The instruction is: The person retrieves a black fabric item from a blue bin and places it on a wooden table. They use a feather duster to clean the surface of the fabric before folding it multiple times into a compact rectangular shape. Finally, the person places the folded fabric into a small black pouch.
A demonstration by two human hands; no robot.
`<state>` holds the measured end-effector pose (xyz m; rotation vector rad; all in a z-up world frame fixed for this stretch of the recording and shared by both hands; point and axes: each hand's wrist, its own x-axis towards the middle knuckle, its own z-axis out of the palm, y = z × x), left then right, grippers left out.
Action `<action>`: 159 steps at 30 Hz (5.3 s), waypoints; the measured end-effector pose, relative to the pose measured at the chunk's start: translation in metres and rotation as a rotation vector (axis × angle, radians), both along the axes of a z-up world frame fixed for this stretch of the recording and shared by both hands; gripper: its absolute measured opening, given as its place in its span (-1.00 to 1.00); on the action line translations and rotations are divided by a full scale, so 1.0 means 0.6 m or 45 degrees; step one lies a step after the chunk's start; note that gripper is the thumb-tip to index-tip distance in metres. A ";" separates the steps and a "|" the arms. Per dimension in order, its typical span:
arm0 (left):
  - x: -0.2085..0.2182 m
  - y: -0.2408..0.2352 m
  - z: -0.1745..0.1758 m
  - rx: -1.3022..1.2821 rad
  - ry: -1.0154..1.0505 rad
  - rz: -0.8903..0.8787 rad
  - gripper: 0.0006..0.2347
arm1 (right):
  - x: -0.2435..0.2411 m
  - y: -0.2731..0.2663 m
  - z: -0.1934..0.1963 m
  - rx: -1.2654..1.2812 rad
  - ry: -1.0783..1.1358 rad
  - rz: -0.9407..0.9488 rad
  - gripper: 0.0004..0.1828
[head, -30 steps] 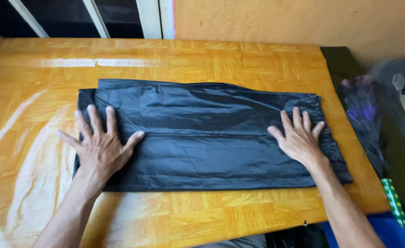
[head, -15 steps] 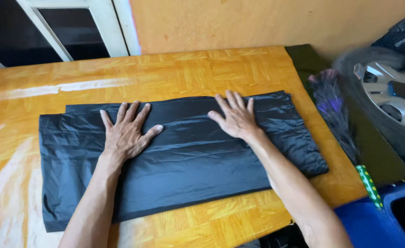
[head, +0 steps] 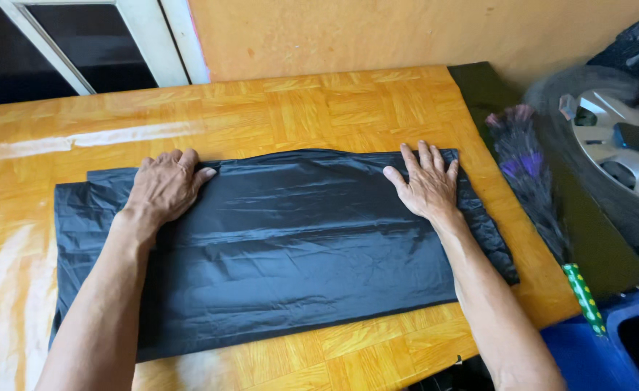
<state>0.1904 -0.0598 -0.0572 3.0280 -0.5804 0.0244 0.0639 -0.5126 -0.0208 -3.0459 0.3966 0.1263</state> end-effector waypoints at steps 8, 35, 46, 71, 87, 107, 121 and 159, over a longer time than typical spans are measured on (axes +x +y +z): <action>-0.038 0.026 0.043 -0.102 0.169 0.149 -0.46 | 0.001 -0.006 -0.003 0.009 -0.007 0.018 -0.15; -0.185 -0.068 0.084 -0.181 0.312 0.149 -0.06 | 0.008 -0.002 -0.021 -0.053 -0.105 0.026 0.03; -0.187 -0.057 0.084 -0.203 0.168 0.209 -0.08 | 0.026 0.024 -0.016 -0.220 0.041 -0.077 0.04; -0.191 -0.074 0.119 -0.049 0.311 0.300 -0.16 | 0.009 -0.044 -0.026 0.067 0.043 0.017 -0.07; -0.178 -0.068 0.082 -0.146 0.214 0.262 -0.13 | -0.138 0.359 -0.023 0.181 -0.396 0.973 0.05; -0.179 -0.073 0.077 -0.162 0.192 0.241 -0.12 | -0.240 0.240 0.008 0.394 -0.693 0.753 -0.03; -0.170 -0.067 0.063 -0.165 0.117 0.177 -0.13 | -0.289 -0.066 -0.062 0.043 -0.165 0.172 0.11; -0.429 -0.338 -0.002 -0.579 -0.140 -0.165 -0.17 | 0.027 0.180 -0.013 0.077 -0.089 0.419 -0.10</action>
